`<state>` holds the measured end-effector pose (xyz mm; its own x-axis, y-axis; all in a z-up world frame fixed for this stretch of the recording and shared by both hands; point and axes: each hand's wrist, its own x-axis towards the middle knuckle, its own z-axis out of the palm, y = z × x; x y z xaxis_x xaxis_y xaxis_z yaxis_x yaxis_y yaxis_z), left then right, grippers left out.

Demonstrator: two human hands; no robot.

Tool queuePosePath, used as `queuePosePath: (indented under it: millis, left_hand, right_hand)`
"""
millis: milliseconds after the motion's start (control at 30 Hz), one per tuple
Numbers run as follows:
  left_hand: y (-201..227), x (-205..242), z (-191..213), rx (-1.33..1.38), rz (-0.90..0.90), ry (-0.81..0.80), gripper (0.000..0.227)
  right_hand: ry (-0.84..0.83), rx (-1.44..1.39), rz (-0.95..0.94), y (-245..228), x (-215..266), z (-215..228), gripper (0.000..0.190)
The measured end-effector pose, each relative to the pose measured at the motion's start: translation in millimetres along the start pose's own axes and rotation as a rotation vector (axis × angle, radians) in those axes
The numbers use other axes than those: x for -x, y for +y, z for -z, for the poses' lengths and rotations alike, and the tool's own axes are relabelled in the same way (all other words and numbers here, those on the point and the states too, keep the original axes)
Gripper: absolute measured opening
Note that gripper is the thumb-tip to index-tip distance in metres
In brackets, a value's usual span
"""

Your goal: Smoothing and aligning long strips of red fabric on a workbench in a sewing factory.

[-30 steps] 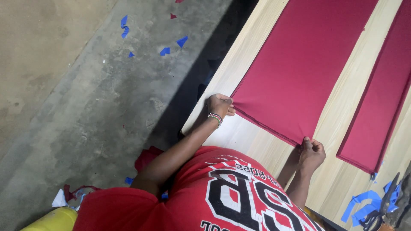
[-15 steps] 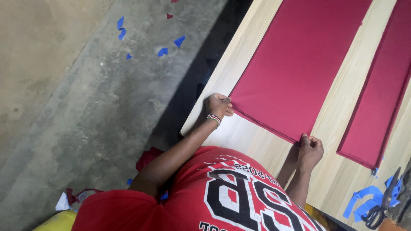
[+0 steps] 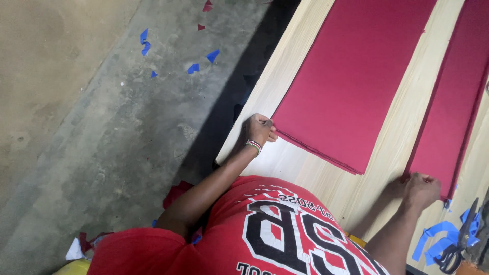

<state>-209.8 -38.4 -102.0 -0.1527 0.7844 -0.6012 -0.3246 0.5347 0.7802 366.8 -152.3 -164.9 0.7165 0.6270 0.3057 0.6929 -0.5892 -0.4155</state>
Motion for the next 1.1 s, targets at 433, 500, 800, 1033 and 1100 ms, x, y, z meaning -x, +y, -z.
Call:
queuePosePath:
  millis: [433, 500, 800, 1033, 1100]
  left_hand:
    - [0.9, 0.8, -0.5, -0.012, 0.029, 0.003, 0.006]
    - [-0.1, -0.5, -1.0, 0.007, 0.034, 0.007, 0.009]
    - [5.6, 7.1, 10.3, 0.025, 0.071, -0.046, 0.011]
    - [-36.4, -20.3, 23.7, -0.045, -0.006, -0.144, 0.017]
    - [-28.5, -17.9, 24.5, -0.035, -0.038, -0.135, 0.019]
  right_hand:
    - [-0.586, 0.621, -0.254, -69.0, -44.6, 31.3, 0.061]
    - [-0.598, 0.586, -0.133, -76.4, -41.1, 41.7, 0.057]
    - [-0.567, 0.690, 0.025, -50.7, -49.4, 39.2, 0.080]
    - [-0.233, 0.284, 0.294, 23.5, -56.4, -5.8, 0.041]
    - [-0.286, 0.370, 0.413, 10.3, -72.5, 5.5, 0.026]
